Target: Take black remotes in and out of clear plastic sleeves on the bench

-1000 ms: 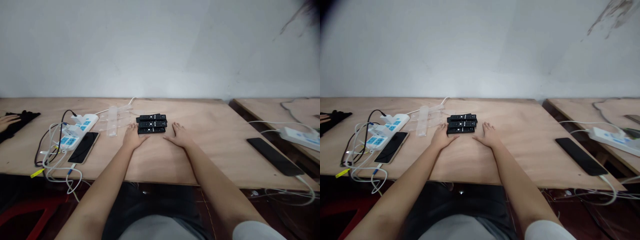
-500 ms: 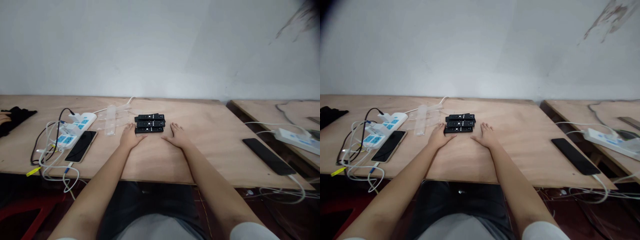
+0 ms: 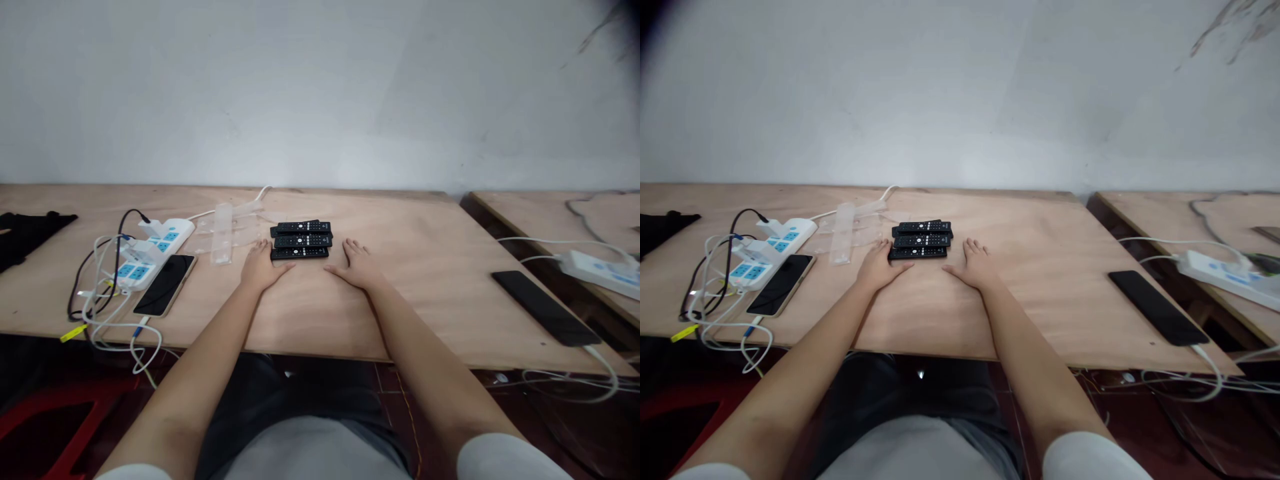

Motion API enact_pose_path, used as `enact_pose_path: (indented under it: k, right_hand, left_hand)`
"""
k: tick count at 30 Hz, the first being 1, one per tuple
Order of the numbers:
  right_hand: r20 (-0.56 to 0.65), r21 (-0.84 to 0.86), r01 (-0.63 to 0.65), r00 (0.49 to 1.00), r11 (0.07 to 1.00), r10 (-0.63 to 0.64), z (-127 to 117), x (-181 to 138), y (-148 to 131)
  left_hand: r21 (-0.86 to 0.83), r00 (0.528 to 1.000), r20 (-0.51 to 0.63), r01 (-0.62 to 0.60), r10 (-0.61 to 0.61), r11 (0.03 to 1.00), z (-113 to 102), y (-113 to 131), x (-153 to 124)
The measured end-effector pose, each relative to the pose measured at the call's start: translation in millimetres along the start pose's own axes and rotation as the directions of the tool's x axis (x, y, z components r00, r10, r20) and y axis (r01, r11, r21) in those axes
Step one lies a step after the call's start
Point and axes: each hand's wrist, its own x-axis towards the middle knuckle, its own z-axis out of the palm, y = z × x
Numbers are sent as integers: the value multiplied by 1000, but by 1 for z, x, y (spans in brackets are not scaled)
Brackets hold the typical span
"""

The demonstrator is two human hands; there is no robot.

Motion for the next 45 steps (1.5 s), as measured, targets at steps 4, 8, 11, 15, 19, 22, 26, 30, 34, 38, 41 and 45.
enact_pose_path:
  k: [4, 8, 11, 15, 19, 22, 26, 30, 34, 38, 41, 45]
  right_hand:
    - [13, -14, -7, 1000, 1000, 7, -1, 0, -2]
    - [31, -34, -14, 999, 999, 15, -5, -1, -4]
    - [48, -41, -22, 999, 999, 24, -7, -1, -6]
    - [44, -39, -14, 999, 999, 15, -8, -1, -5]
    - [45, -42, -9, 999, 999, 11, -6, -1, -4]
    - [43, -44, -7, 999, 999, 9, -6, 0, -4]
    - [37, -56, -7, 999, 998, 9, -7, 0, -4]
    - [37, -57, -2, 999, 998, 4, -6, 0, -3]
    - [43, -50, -11, 999, 999, 13, -6, 0, -2]
    - [41, -51, -10, 999, 999, 12, -6, 0, -3]
    - [40, -49, -8, 999, 999, 10, -7, 0, -3]
    - [43, -47, -13, 999, 999, 15, -6, 0, -3]
  left_hand:
    - [76, 999, -10, -29, 30, 997, 0, 0, 0]
    - [375, 996, 76, -62, 36, 925, -1, 4, -1]
    - [580, 989, 148, -105, 22, 808, -2, 7, -2]
    - [628, 987, 160, -129, 36, 768, -3, 8, -2]
    - [622, 987, 157, -132, 42, 772, -4, 8, -3]
    - [618, 986, 159, -134, 44, 775, -4, 7, -4]
    - [603, 986, 158, -131, 43, 787, -4, 8, -4]
    - [601, 987, 156, -124, 36, 789, -4, 8, -3]
    - [604, 988, 152, -119, 33, 788, -4, 9, -3]
    - [605, 987, 156, -121, 32, 787, -4, 9, -3]
    - [603, 987, 156, -116, 25, 789, -5, 9, -3]
    - [608, 988, 151, -109, 20, 786, -5, 11, -4]
